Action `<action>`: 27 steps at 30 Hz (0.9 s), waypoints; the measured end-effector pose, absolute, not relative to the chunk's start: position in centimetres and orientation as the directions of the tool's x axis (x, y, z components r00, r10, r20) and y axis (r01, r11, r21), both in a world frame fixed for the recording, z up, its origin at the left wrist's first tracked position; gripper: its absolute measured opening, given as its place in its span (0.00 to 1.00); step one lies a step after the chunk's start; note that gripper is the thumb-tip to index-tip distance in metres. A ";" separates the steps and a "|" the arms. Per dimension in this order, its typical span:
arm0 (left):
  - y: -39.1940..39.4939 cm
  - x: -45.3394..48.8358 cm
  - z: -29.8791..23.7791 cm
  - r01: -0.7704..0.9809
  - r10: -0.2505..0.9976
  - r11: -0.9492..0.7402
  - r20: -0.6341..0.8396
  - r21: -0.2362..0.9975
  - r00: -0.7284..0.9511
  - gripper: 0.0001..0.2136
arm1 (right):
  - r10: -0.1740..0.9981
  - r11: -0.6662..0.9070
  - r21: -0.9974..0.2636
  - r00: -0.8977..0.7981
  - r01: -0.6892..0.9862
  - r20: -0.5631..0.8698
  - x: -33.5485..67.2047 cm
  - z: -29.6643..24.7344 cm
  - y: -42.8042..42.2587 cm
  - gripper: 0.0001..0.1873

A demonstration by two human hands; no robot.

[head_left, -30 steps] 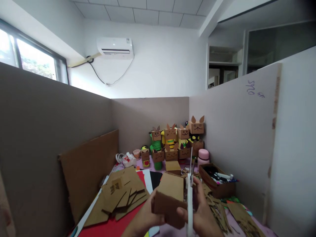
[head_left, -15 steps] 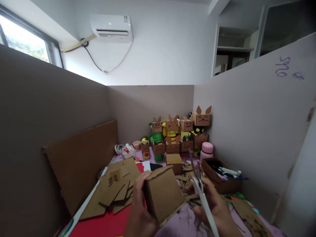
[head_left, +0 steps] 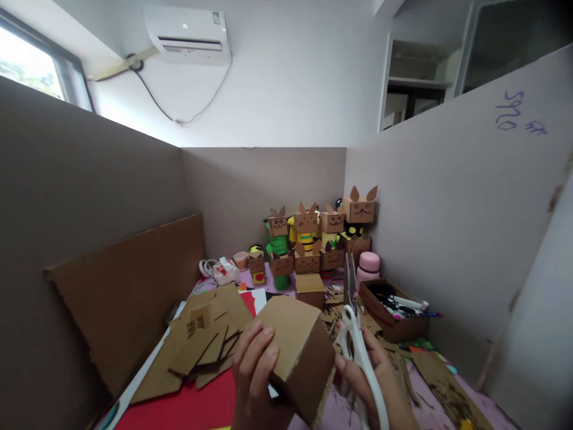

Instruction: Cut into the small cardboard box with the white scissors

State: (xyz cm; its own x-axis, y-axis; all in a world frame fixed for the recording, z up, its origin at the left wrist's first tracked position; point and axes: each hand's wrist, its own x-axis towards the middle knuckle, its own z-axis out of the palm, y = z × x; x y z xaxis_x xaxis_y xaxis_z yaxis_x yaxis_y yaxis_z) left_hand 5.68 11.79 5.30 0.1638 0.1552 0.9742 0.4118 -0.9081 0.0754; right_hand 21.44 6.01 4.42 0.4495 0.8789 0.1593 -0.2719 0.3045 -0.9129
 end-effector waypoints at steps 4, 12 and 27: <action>11.8 6.2 4.8 0.452 0.106 -0.892 0.983 0.027 0.151 0.41 | 0.904 0.294 -0.907 0.397 -0.302 0.161 21.7 4.1 6.3 0.30; 12.1 6.1 4.2 0.376 0.286 -0.897 0.953 0.231 0.096 0.41 | 0.831 0.353 -0.902 0.526 -0.247 0.181 21.8 5.2 5.7 0.27; 10.9 5.1 5.7 -0.812 0.948 0.319 -0.174 0.489 0.267 0.10 | 0.906 0.377 -0.905 0.125 0.195 0.404 24.4 5.3 4.7 0.25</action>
